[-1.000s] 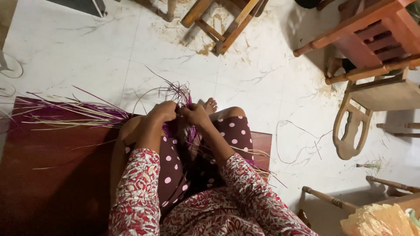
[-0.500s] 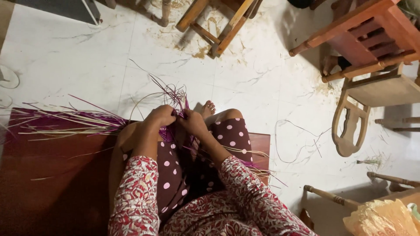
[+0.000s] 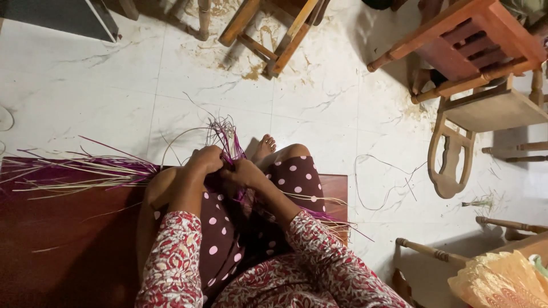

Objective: Weaving a hand fan by interlacing colored strips of material while seated on a low bench.

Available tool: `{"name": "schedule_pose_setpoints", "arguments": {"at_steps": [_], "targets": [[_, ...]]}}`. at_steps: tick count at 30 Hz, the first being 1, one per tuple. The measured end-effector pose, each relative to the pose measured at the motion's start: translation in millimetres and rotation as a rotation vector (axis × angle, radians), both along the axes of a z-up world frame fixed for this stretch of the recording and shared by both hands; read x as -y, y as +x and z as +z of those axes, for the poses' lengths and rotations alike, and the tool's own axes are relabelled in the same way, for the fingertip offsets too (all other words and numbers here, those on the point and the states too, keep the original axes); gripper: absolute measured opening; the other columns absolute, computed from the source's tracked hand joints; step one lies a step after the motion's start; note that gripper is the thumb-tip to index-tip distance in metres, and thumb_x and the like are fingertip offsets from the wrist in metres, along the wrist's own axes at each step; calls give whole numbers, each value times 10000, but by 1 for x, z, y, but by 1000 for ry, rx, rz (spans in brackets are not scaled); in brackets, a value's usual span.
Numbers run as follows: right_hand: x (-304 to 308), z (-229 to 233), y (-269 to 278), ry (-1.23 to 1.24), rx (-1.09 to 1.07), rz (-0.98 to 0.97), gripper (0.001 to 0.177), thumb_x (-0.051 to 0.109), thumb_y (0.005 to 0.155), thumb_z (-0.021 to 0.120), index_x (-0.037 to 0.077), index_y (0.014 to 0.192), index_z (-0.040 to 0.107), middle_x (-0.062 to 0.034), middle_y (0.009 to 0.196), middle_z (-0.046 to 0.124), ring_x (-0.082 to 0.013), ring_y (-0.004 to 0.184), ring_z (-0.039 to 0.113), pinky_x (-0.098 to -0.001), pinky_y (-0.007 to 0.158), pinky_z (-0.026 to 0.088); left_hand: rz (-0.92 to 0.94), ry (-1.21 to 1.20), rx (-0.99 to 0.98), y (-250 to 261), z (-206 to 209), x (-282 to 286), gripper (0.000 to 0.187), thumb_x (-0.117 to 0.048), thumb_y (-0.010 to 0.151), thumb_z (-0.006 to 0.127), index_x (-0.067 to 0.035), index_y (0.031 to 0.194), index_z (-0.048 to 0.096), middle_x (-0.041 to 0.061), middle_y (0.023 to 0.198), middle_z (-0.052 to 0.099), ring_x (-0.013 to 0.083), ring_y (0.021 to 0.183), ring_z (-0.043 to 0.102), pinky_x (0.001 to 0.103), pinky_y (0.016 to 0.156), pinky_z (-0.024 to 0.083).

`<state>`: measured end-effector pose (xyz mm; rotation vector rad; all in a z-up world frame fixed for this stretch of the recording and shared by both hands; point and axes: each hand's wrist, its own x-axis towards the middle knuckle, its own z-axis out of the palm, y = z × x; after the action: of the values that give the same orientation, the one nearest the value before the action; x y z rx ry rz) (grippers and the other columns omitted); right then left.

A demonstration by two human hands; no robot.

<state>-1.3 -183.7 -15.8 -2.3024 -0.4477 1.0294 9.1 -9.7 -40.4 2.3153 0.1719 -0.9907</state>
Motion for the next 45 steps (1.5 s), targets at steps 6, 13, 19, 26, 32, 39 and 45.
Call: {"name": "schedule_pose_setpoints", "arguments": {"at_steps": [6,13,19,26,32,39,45], "targets": [[0,26,4,54,-20,-92,513,507,863,606,18,931,745,-261,890,731,-433,946,712,-543,818,529,-15,19,39,0,6,1,378,-234,907,505,-94,1127,779,156,1190,758,393,1207,663,652,1134,343],[11,16,-5,-160,14,60,527,478,837,597,-23,928,733,-272,932,734,-469,999,693,-581,890,531,118,11,123,-7,27,-1,350,-337,946,568,-84,1052,787,173,1114,759,411,1171,665,629,1110,338],[13,18,-12,-202,21,21,472,500,788,595,62,842,761,-200,861,751,-417,955,718,-551,844,546,106,21,125,-4,14,-1,301,-317,913,565,-147,997,799,135,1065,770,390,1130,688,629,1096,355],[12,13,9,9,312,-203,362,379,872,637,31,936,714,-280,887,680,-465,913,706,-558,804,572,50,-37,80,-3,-20,-1,354,-338,893,578,-85,1015,794,185,1070,764,416,1130,685,637,1090,378],[-3,-16,-6,-155,313,-87,407,411,881,637,15,927,723,-217,809,724,-415,863,741,-534,748,590,40,-52,44,-3,-24,-2,369,-355,885,598,-60,1005,785,195,1063,760,425,1131,677,639,1119,338],[-1,18,-6,-166,224,-64,407,362,876,609,-16,972,726,-270,899,727,-484,940,704,-595,792,561,11,-40,36,-1,-15,-1,380,-339,933,556,-57,1063,776,201,1123,751,429,1161,667,636,1124,336],[-6,-6,2,-222,323,23,340,325,836,640,53,1029,708,-217,923,740,-429,952,733,-566,820,592,35,-38,53,-4,16,-3,398,-342,938,538,-46,1058,775,199,1087,753,420,1125,678,633,1112,353]]}}
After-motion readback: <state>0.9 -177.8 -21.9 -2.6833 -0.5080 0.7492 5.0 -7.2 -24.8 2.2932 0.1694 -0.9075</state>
